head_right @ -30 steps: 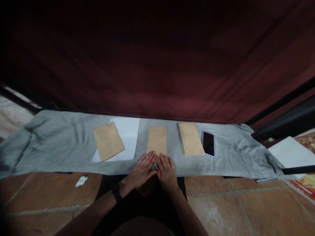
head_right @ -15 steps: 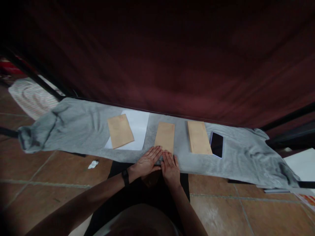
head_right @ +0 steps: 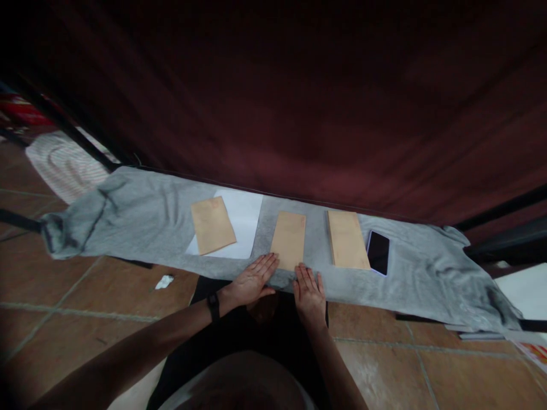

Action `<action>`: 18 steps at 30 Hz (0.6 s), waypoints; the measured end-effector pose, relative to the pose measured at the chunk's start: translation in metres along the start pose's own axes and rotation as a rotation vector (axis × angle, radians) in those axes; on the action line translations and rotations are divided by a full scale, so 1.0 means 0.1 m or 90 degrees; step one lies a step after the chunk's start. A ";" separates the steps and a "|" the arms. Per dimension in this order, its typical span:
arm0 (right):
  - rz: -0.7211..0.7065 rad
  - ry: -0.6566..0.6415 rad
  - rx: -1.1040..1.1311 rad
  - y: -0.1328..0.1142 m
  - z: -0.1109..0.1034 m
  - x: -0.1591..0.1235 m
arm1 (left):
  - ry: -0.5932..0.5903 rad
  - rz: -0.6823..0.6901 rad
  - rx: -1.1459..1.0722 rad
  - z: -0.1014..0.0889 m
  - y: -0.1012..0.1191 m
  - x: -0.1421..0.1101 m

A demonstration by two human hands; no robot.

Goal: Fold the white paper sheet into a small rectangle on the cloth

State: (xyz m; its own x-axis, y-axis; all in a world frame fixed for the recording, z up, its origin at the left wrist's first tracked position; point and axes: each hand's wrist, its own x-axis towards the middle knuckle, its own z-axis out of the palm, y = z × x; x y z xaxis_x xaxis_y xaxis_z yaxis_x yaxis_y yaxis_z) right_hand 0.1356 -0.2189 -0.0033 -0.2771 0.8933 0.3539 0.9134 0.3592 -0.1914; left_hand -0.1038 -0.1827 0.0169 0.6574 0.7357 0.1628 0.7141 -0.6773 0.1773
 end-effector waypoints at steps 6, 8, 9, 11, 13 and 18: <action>-0.014 0.017 0.033 -0.24 0.05 0.14 | 0.018 -0.006 -0.016 0.05 0.01 -0.01; -0.048 0.005 0.051 -0.37 0.10 0.20 | 0.023 -0.009 -0.020 0.06 0.00 -0.01; -0.057 0.000 0.055 -0.42 0.12 0.22 | 0.024 -0.009 -0.020 0.06 0.00 -0.01; -0.052 -0.003 0.055 -0.48 0.15 0.23 | 0.024 -0.008 -0.016 0.05 0.00 -0.01; -0.033 -0.001 0.048 -0.46 0.16 0.22 | 0.022 -0.005 -0.007 0.04 -0.01 -0.01; -0.017 0.013 0.024 -0.26 0.12 0.14 | 0.028 0.000 -0.001 0.02 -0.02 -0.01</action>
State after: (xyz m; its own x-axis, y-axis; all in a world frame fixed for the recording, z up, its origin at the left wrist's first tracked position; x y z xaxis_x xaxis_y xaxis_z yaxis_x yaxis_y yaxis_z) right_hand 0.1047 -0.2127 -0.0044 -0.2948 0.8777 0.3777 0.8937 0.3932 -0.2161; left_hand -0.1052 -0.1825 0.0142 0.6460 0.7350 0.2061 0.7137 -0.6773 0.1783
